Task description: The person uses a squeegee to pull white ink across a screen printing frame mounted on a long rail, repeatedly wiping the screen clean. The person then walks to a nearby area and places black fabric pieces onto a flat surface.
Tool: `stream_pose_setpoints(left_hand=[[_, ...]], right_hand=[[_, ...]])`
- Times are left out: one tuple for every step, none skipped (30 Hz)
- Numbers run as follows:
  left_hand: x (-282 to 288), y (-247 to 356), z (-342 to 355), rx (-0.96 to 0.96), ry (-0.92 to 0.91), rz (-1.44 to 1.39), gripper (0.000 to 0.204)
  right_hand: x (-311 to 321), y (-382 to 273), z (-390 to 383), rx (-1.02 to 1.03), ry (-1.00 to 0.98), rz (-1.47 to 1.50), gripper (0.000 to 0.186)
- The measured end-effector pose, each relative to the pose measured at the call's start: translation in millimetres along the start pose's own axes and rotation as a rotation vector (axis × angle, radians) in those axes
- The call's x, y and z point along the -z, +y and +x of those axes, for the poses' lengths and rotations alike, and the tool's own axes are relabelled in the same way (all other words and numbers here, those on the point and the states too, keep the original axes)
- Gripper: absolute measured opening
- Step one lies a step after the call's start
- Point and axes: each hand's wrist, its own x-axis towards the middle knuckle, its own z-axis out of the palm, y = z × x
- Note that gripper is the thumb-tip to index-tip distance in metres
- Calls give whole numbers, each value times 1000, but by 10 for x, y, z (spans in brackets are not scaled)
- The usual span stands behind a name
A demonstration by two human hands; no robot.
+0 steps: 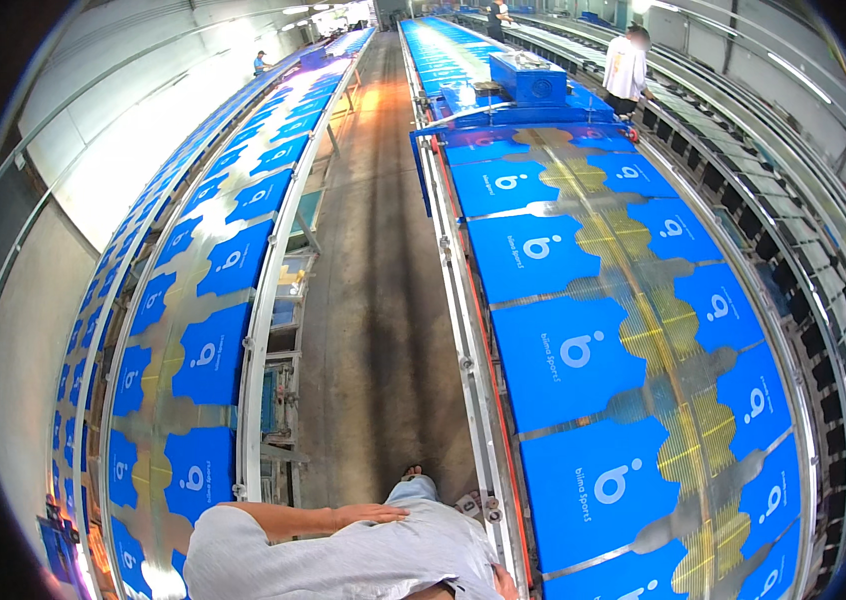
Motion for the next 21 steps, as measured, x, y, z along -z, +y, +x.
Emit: stream_pose_setpoints(left_hand=[[2,26,9,4,2,3,60],[14,56,18,8,4,7,61],[40,95,30,14,6,10,62],[50,96,30,17,1,13,63],[53,89,26,21,-2,16,64],[42,86,30,27,-3,17,65],[31,66,39,15,-1,15,68],[22,31,46,4,2,13,71],[11,20,32,-4,3,9,75],[0,12,23,2,1,16,77],[-7,7,24,8,-2,23,80],[5,9,21,12,-10,33,83],[5,28,10,27,-18,56,85],[-33,27,-7,26,-8,52,85],[-50,12,-25,23,-3,49,85],[-60,3,-38,19,0,46,86],[-67,0,-44,15,5,43,86],[-70,10,-32,11,9,39,86],[-73,14,-33,7,12,35,86],[-81,8,-47,4,25,40,87],[-88,-18,-39,-7,32,41,87]], right_hand=[[8,6,32,-2,-4,-3,32],[21,22,50,4,-11,-9,32],[29,13,72,1,-14,-10,32],[38,6,102,3,-21,-11,32],[39,18,127,3,-26,-20,33],[57,19,152,7,-32,-22,33],[70,22,164,10,-39,-29,33],[89,24,174,13,-44,-37,33],[123,9,178,10,-48,-36,33],[136,13,184,12,-54,-41,33],[157,17,188,13,-60,-47,34],[158,24,178,11,-63,-49,34],[156,21,183,17,-68,-55,34],[153,31,175,17,-75,-62,34],[140,22,188,18,-78,-62,34],[142,21,184,16,-81,-65,35],[129,26,175,14,-84,-68,35],[120,22,174,17,-86,-69,35],[110,30,163,16,-87,-71,35],[101,26,155,15,-86,-72,35],[83,18,131,8,-82,-73,36]])
